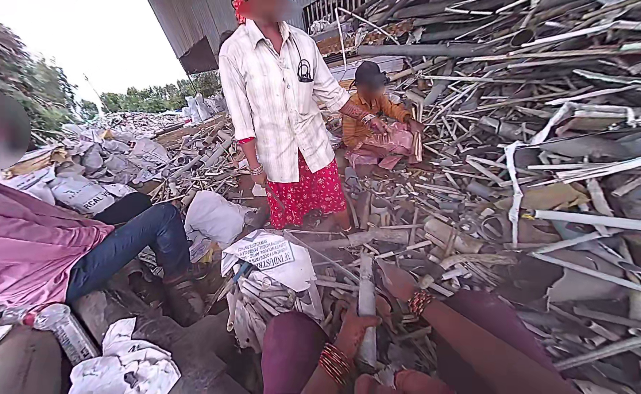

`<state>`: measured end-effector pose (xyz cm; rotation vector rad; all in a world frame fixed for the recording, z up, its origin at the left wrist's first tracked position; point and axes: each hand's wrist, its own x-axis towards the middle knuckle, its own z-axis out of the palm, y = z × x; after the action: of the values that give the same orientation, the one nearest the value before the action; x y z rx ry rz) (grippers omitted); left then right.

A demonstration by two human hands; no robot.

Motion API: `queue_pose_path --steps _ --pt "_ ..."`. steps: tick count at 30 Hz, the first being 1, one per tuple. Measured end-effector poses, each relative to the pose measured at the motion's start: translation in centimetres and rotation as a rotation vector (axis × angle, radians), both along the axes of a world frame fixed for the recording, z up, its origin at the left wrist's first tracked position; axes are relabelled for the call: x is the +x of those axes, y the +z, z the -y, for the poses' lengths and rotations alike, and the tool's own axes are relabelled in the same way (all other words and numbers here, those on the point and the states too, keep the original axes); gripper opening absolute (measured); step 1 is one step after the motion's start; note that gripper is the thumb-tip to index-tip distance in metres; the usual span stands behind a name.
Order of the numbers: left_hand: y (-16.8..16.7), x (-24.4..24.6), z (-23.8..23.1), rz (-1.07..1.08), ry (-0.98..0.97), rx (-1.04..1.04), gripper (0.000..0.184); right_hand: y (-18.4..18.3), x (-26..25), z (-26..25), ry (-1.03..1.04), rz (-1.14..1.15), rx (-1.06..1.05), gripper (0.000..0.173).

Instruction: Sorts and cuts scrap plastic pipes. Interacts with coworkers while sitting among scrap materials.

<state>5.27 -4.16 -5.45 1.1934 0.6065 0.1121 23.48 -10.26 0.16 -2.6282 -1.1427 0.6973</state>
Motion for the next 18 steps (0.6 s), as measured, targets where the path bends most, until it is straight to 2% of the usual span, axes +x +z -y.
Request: queue_pose_path --steps 7,13,18 --pt "0.2 0.2 -0.1 0.022 0.005 0.049 0.073 0.1 0.9 0.3 -0.031 -0.004 0.062 0.049" --pt "1.1 -0.5 -0.4 0.006 0.116 -0.073 0.059 -1.3 -0.7 0.2 0.209 -0.073 0.104 0.045" --pt "0.6 -0.6 -0.6 -0.024 0.15 -0.202 0.056 -1.6 -1.2 0.2 0.306 -0.091 0.133 0.042"
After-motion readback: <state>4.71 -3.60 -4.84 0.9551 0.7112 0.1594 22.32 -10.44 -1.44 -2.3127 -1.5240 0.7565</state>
